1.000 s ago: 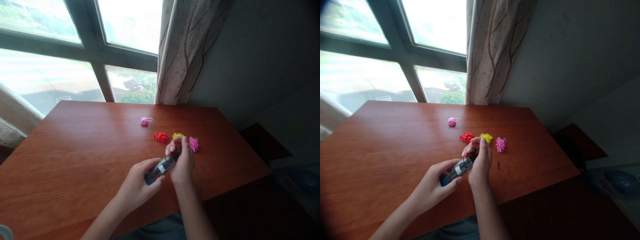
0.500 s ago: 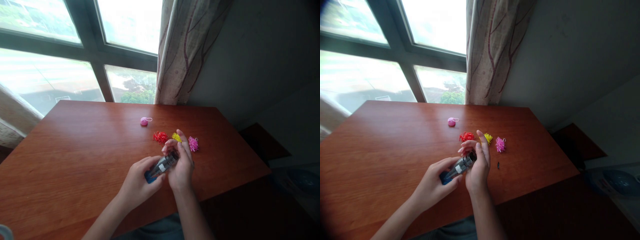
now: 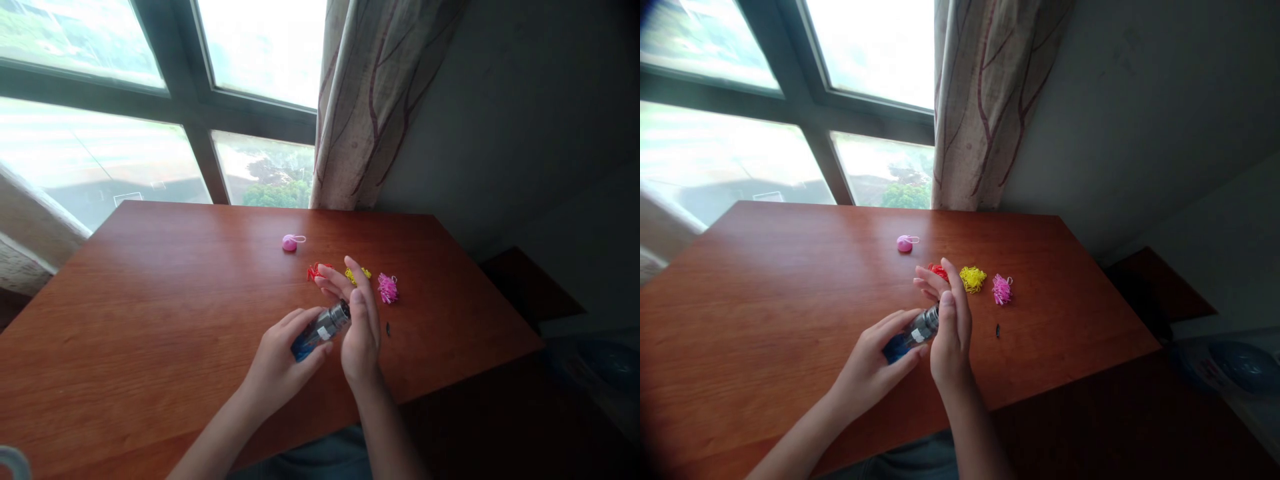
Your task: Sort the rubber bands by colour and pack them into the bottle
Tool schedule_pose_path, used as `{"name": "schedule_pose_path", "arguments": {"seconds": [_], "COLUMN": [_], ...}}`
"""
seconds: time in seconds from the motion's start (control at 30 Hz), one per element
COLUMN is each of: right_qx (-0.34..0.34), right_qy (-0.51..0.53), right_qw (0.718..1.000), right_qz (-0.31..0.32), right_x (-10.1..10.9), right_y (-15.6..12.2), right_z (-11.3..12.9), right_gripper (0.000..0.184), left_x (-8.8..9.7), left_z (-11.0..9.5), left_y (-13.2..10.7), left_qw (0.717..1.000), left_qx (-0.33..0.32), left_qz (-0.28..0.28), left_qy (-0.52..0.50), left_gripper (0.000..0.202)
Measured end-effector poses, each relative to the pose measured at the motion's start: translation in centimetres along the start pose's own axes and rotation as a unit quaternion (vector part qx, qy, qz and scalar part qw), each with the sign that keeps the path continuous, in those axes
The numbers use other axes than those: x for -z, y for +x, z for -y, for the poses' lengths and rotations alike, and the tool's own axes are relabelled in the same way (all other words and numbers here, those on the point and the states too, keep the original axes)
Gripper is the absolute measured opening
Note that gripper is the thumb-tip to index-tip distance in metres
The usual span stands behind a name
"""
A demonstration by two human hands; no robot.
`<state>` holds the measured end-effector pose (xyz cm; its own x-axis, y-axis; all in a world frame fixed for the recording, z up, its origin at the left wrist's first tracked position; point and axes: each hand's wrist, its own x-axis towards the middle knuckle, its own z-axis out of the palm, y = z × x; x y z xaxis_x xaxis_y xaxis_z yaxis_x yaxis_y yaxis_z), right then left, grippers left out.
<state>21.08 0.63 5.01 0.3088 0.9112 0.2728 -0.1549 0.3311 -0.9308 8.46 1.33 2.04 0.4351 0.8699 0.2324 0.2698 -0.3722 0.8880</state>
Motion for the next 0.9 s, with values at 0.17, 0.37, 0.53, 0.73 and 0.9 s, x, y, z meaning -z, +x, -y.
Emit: {"name": "schedule_pose_path", "arguments": {"seconds": [0.17,0.37,0.53,0.73,0.9], "right_qx": [0.034,0.014,-0.045,-0.079,-0.068], "right_qy": [-0.077,-0.082,0.071,0.162,-0.109], "right_qw": [0.995,0.994,0.996,0.983,0.984], "right_qz": [0.048,0.074,0.041,0.015,-0.122], "right_x": [0.3,0.3,0.1,1.1,7.7], "right_y": [-0.2,-0.6,-0.3,0.4,1.2], "right_z": [0.2,1.3,2.1,1.7,1.0], "right_gripper": [0.043,0.042,0.043,0.038,0.023], "left_x": [-0.1,0.0,0.0,-0.1,1.0], "left_z": [0.1,0.1,0.1,0.4,0.5], "left_y": [0.0,0.0,-0.1,-0.2,-0.5], "left_qw": [0.999,0.996,0.988,0.986,0.982], "left_qx": [0.007,0.042,0.079,0.096,0.114], "left_qz": [-0.021,-0.044,-0.026,-0.019,-0.041], "left_qy": [-0.023,-0.061,-0.133,-0.137,-0.142], "left_gripper": [0.037,0.038,0.042,0.044,0.043]}}
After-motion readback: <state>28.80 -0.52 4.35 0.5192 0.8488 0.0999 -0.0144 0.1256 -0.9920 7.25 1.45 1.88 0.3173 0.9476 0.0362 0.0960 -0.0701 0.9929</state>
